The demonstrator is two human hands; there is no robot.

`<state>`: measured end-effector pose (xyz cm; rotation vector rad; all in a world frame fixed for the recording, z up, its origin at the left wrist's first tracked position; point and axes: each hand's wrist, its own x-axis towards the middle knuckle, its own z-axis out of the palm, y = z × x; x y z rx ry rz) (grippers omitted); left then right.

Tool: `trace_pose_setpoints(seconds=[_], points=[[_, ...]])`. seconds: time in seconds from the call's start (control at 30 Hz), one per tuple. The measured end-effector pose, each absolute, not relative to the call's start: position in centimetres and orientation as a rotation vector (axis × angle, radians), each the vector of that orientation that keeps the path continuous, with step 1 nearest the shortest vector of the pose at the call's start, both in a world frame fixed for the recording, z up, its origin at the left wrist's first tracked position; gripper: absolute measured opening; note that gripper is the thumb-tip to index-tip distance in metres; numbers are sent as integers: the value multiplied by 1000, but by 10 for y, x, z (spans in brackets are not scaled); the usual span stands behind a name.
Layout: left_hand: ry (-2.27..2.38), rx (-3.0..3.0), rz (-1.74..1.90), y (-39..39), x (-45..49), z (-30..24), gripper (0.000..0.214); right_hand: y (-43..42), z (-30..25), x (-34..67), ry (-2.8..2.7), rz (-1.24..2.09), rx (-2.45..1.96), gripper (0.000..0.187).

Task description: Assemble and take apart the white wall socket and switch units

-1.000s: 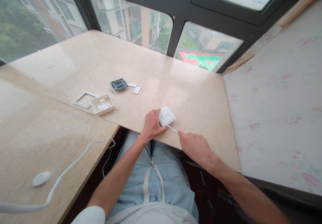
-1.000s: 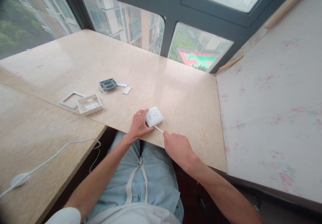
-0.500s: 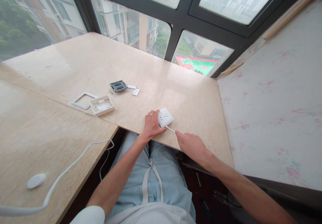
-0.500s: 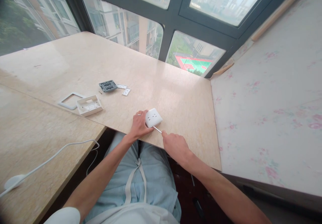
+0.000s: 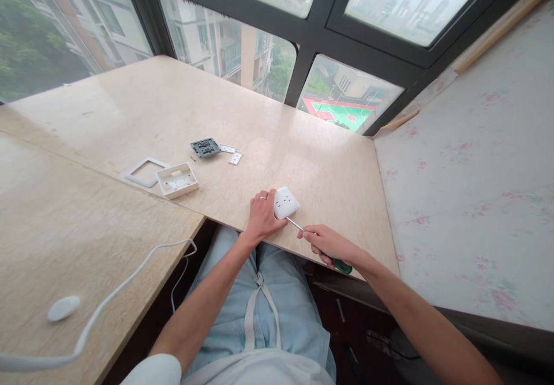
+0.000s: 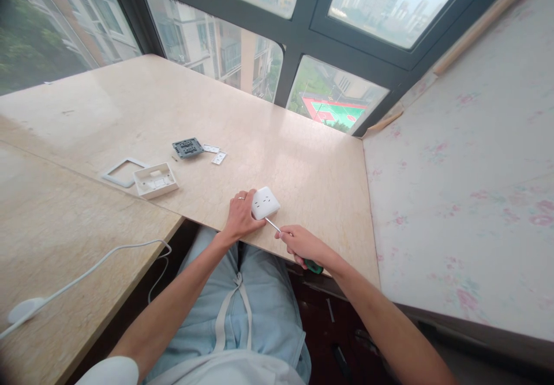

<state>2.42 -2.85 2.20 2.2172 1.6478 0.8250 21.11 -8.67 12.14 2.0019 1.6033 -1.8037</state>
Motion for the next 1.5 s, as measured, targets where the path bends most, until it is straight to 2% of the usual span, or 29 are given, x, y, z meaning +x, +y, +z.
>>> trace_pose_setpoints(seconds=[0.3, 0.5, 0.63, 0.73, 0.87, 1.03, 1.2, 1.33, 1.5], points=[[1658, 2185, 825, -29, 24, 22, 73, -104, 101, 207, 1435, -2258, 2055, 26], [1586, 2137, 865, -30, 20, 20, 75, -116, 73, 206, 1374, -2567, 2019, 41], [1377, 2125, 864, -26, 9, 19, 81, -115, 70, 209, 1371, -2655, 1946, 43], [1145, 2119, 731, -12, -8, 21, 92, -109, 76, 218, 1477, -2586, 1967, 44], [971, 2091, 550, 12, -38, 25, 100, -95, 83, 233, 1684, -2291, 2081, 44], [1149, 2072, 577, 9, -50, 35, 109, -78, 82, 240, 1804, -2017, 2109, 38], [1451, 2133, 767, -24, -7, 37, 125, -68, 77, 234, 1850, -1955, 2052, 30], [1726, 2100, 773, -29, 20, 33, 104, -65, 72, 233, 1928, -1897, 2029, 29], [1693, 2121, 785, -20, 18, 28, 93, -62, 69, 236, 2044, -1819, 2014, 32]])
